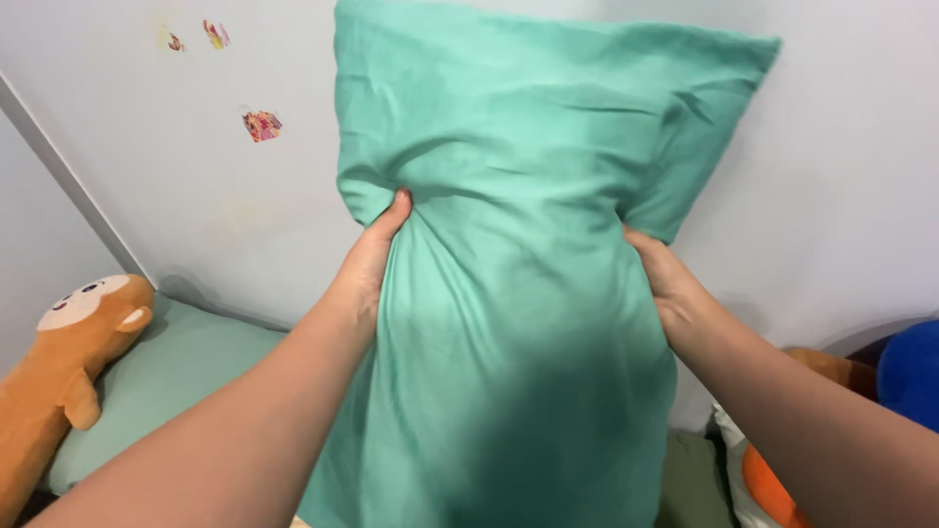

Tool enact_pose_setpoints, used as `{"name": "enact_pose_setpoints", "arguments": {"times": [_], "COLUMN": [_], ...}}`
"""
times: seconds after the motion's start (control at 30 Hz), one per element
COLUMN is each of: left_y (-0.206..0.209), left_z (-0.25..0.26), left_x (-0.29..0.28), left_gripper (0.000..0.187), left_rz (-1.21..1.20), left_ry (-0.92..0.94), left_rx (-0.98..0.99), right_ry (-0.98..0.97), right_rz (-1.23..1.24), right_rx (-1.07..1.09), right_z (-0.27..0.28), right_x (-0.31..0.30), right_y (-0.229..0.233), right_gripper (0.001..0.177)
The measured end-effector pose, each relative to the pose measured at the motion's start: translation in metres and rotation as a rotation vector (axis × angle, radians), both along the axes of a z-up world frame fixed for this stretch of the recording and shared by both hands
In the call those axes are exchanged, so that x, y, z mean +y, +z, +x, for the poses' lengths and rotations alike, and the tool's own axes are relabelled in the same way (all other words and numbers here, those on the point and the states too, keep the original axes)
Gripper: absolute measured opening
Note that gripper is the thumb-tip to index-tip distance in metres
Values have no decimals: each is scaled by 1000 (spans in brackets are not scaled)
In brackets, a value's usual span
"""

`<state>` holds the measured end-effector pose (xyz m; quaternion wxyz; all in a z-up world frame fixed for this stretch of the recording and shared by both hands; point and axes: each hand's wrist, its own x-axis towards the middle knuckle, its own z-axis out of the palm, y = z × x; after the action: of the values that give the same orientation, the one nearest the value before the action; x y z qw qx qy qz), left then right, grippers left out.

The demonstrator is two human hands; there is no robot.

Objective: The person handles a brown plush toy, a blue neck pillow, a green pillow, a tan stuffed dog, and a long orange stuffed monkey. They turn over, shake, and squeeze each item one at a time before placing them on the bed.

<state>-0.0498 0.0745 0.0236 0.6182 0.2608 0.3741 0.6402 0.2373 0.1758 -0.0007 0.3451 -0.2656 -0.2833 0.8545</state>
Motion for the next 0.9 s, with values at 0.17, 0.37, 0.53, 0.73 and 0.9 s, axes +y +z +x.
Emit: {"name": "enact_pose_setpoints", "arguments": {"times": [0.17,0.37,0.53,0.73,0.9], "left_y": [-24,-47,-44,-45,-34], "left_z": [-20,-15,-2,7,60], "left_x": [10,-4,-14,-4,-2], "left_gripper": [72,75,77,103,142], "left_rz": [-183,-430,-444,-254,-271], "left_ry": [332,385,155,15,-74], "left_rx": [299,478,460,513,722], "right_ry": [-207,-248,-258,-310,-237], "right_rz": [10,134,182,263,401], "right_rx": [-213,-298,-398,-466,-478], "right_z": [-8,-13,-19,-32,-62], "right_x": [-6,5,-1,-13,-22], "right_y": [14,1,-2,0,-9], "right_gripper": [65,65,59,60,57]}}
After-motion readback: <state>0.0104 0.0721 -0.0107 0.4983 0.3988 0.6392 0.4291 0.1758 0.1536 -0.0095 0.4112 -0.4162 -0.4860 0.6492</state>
